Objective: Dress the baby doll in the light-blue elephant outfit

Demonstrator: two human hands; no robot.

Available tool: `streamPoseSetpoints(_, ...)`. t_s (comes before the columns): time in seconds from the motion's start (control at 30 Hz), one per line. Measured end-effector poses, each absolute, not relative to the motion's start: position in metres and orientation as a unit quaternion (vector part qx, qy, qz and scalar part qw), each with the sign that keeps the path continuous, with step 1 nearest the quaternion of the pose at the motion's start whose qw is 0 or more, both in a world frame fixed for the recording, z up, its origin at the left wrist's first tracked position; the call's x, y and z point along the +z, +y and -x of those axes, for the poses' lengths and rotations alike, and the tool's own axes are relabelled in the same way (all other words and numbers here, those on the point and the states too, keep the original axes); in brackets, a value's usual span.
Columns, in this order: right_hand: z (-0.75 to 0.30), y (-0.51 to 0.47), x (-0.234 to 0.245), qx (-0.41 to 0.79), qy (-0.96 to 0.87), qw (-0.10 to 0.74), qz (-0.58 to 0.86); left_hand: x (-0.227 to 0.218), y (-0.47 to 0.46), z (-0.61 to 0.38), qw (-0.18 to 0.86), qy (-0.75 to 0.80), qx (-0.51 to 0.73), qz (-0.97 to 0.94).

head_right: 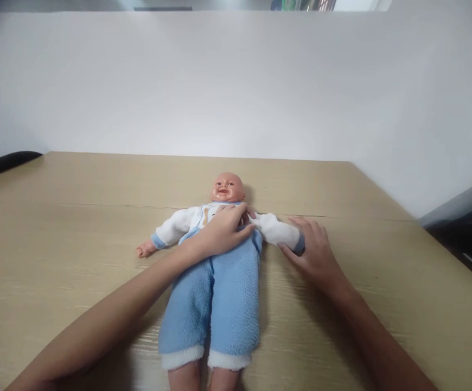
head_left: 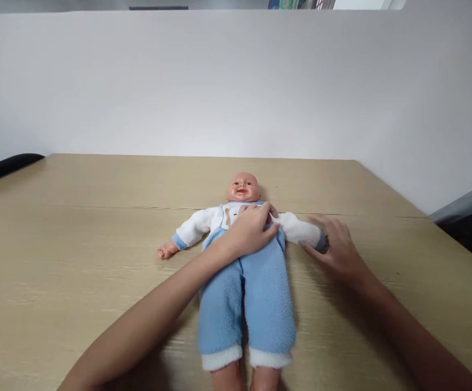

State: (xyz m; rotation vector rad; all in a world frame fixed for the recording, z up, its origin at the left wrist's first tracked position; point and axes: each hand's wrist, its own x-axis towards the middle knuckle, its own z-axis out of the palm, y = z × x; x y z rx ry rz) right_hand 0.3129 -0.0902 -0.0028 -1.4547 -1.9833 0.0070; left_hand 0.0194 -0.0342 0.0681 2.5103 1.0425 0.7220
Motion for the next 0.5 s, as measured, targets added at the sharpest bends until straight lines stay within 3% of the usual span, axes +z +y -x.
streamPoseSetpoints(0.17,-0.337,-0.085,-0.004,0.176,-0.746,0.330,0.551,0.073,-0.028,-0.036,0.085,0.338,0.250,-0.903)
streamPoseSetpoints(0.4,-0.301,-0.102,0.016,0.225,-0.635,0.496,0.548,0.060,-0.021,-0.053,0.081,0.329,0.195,-0.920)
streamPoseSetpoints(0.5,-0.287,-0.103,0.004,0.326,-0.598,0.524,0.512,0.055,-0.023,-0.049,0.104,0.332,0.244,-0.905)
